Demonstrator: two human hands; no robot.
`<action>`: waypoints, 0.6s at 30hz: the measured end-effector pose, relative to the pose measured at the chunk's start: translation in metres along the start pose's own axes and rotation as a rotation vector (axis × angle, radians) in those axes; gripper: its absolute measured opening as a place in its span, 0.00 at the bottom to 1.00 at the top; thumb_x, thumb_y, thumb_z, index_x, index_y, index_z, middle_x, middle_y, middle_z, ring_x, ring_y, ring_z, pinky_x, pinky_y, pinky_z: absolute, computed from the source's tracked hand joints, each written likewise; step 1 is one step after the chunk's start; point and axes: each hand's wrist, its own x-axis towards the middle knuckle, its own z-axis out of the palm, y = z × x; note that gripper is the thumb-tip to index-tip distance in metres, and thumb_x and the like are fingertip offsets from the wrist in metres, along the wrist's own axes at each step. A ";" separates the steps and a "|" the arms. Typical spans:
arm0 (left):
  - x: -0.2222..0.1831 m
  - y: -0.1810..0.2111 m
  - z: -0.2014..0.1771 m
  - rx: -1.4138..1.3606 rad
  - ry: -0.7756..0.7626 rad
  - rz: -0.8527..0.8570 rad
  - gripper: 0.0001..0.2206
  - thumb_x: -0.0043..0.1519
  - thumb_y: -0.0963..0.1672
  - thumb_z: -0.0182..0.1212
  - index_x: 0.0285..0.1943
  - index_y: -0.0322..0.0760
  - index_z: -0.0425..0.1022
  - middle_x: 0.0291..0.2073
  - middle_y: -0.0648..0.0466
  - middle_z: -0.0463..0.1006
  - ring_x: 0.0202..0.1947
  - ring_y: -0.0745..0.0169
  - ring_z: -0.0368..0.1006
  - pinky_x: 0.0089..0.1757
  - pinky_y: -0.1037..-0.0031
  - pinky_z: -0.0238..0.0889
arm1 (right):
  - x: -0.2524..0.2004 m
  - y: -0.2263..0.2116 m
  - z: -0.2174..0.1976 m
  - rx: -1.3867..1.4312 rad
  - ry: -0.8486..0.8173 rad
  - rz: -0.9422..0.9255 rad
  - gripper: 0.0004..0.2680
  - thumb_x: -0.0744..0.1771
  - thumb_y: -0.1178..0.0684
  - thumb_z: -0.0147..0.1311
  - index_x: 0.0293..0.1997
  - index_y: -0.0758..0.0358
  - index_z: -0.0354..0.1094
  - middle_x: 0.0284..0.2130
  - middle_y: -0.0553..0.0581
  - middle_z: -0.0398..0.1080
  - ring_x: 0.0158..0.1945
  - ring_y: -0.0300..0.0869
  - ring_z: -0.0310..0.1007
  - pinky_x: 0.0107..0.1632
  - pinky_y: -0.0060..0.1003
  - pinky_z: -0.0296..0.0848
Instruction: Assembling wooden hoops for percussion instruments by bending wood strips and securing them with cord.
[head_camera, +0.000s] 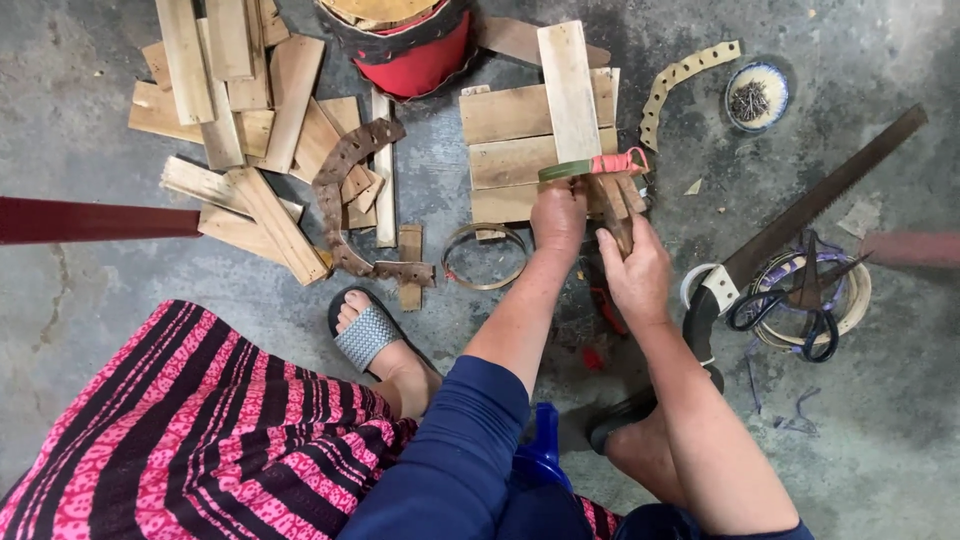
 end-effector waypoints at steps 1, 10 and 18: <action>0.001 0.000 0.000 -0.001 0.001 0.000 0.16 0.63 0.52 0.55 0.34 0.38 0.79 0.28 0.39 0.80 0.38 0.31 0.80 0.42 0.46 0.75 | 0.000 0.003 0.002 0.000 0.000 -0.002 0.14 0.68 0.46 0.66 0.51 0.65 0.71 0.35 0.69 0.73 0.40 0.65 0.76 0.38 0.53 0.74; -0.006 0.009 -0.015 -0.026 -0.017 0.021 0.15 0.64 0.51 0.55 0.37 0.38 0.79 0.31 0.39 0.82 0.40 0.32 0.80 0.43 0.45 0.75 | 0.000 -0.001 -0.001 -0.043 0.004 -0.020 0.14 0.68 0.48 0.66 0.52 0.66 0.71 0.35 0.67 0.73 0.38 0.63 0.76 0.37 0.52 0.74; -0.005 0.001 -0.007 -0.009 -0.016 0.047 0.14 0.64 0.52 0.57 0.42 0.41 0.79 0.34 0.39 0.81 0.42 0.31 0.80 0.45 0.44 0.75 | -0.003 0.003 0.000 -0.117 0.029 -0.040 0.13 0.68 0.44 0.66 0.46 0.63 0.70 0.32 0.62 0.72 0.36 0.59 0.77 0.36 0.49 0.74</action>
